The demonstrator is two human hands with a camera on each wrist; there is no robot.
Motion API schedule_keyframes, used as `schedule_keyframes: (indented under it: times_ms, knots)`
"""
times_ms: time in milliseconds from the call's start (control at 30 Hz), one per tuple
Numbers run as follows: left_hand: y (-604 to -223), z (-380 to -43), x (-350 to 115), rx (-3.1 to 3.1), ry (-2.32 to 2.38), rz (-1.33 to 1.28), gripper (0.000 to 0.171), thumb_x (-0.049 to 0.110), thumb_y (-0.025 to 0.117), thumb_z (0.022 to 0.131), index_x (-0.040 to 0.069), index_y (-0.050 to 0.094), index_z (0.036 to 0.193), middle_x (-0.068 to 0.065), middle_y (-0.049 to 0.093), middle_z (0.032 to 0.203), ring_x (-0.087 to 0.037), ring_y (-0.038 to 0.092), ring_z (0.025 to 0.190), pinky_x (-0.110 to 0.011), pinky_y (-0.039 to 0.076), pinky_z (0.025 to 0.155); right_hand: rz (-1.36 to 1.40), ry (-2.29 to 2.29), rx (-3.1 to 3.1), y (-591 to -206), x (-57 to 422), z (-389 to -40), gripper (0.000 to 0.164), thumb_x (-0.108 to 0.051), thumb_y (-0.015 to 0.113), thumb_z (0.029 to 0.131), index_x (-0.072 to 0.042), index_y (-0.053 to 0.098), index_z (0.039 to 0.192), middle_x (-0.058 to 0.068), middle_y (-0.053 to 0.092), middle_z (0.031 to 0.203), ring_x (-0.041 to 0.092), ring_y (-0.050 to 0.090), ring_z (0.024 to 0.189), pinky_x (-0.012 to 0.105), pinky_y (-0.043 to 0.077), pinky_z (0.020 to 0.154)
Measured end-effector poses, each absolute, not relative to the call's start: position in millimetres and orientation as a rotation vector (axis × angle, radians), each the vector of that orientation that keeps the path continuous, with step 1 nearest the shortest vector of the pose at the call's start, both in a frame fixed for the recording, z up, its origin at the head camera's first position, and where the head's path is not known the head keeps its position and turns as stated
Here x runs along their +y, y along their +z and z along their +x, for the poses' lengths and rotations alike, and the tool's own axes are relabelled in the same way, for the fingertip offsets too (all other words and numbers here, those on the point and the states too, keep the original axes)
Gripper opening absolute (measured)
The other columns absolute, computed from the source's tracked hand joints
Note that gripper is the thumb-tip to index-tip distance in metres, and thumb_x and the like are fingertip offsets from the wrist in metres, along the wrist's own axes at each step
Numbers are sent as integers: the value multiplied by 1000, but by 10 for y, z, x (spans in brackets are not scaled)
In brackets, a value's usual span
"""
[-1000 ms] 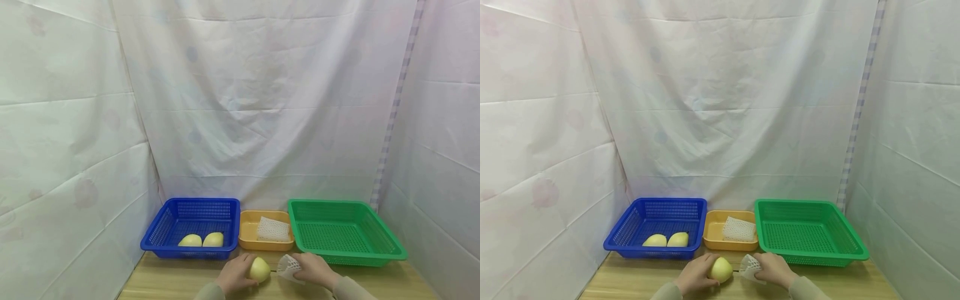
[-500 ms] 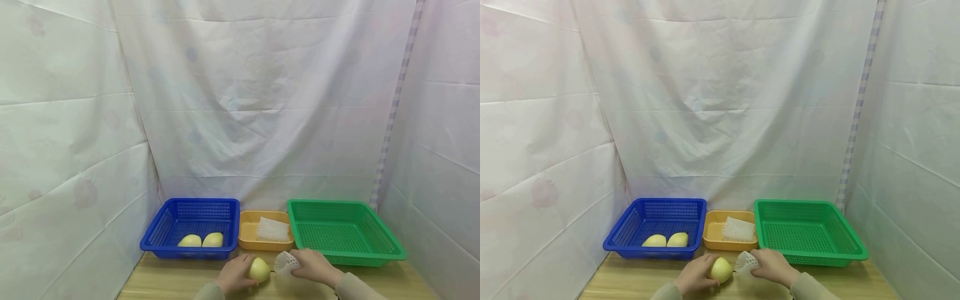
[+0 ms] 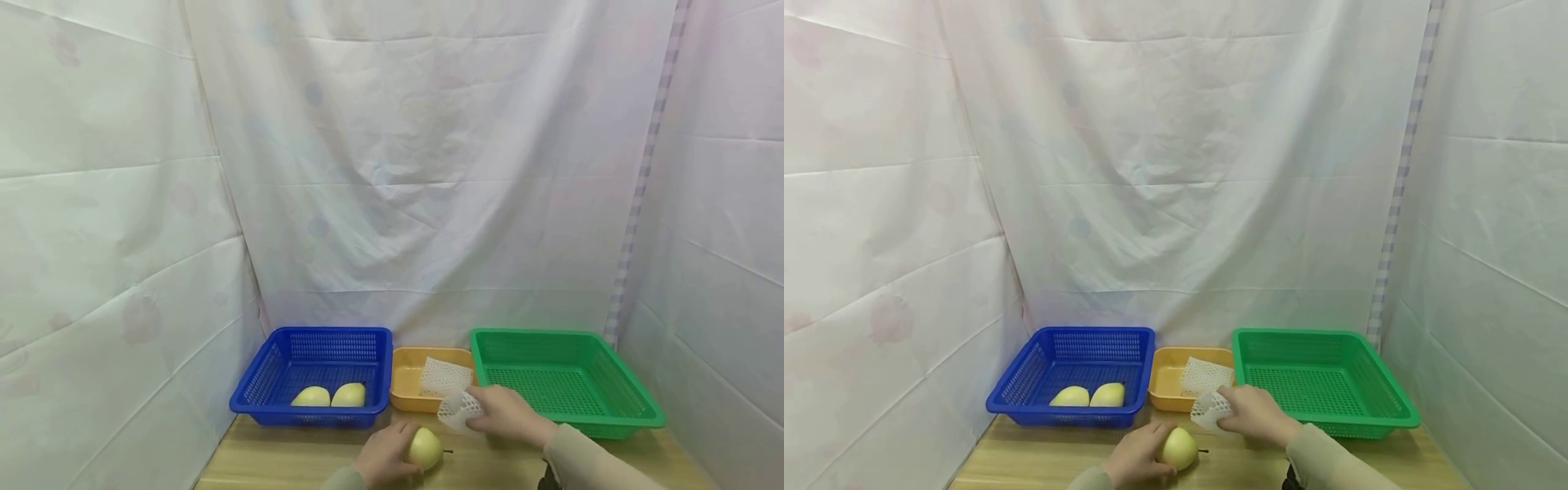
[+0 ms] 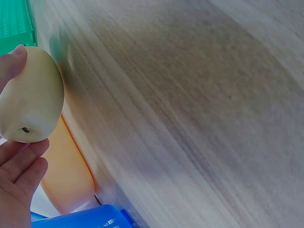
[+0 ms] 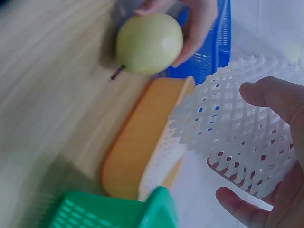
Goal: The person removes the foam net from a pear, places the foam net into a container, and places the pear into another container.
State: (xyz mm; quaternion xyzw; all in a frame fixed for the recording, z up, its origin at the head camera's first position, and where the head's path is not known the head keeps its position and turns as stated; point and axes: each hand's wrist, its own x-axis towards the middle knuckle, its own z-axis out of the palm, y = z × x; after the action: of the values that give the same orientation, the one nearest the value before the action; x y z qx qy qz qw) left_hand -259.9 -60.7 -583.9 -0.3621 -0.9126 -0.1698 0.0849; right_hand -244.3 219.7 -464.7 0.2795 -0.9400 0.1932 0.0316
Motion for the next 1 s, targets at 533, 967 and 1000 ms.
schedule_keyframes:
  times_ms: [533,967,1000]
  knots:
    - [-5828,-2577,-600,-2715,-490,-1083,70,47,82,71,16,56,128,5,61,119,-10,60,99,-28,51,78,725,639,-2755,-4229,2254,-2742,36,-36,73,86,-19,64,117,-11,66,98,11,63,84,33,50,64]
    - [-5774,-2550,-585,-2738,-500,-1063,69,47,82,71,18,57,128,6,61,118,-8,60,97,-27,51,75,639,668,-2771,-4249,2237,-3031,43,-27,74,86,-13,62,126,-2,67,109,18,64,94,39,52,73]
    - [-5777,-2550,-585,-2737,-497,-1065,69,47,82,71,18,56,128,6,61,118,-8,60,97,-27,51,75,633,667,-2773,-4258,2231,-3059,45,-27,73,87,-13,62,128,-1,67,111,19,64,96,40,52,74]
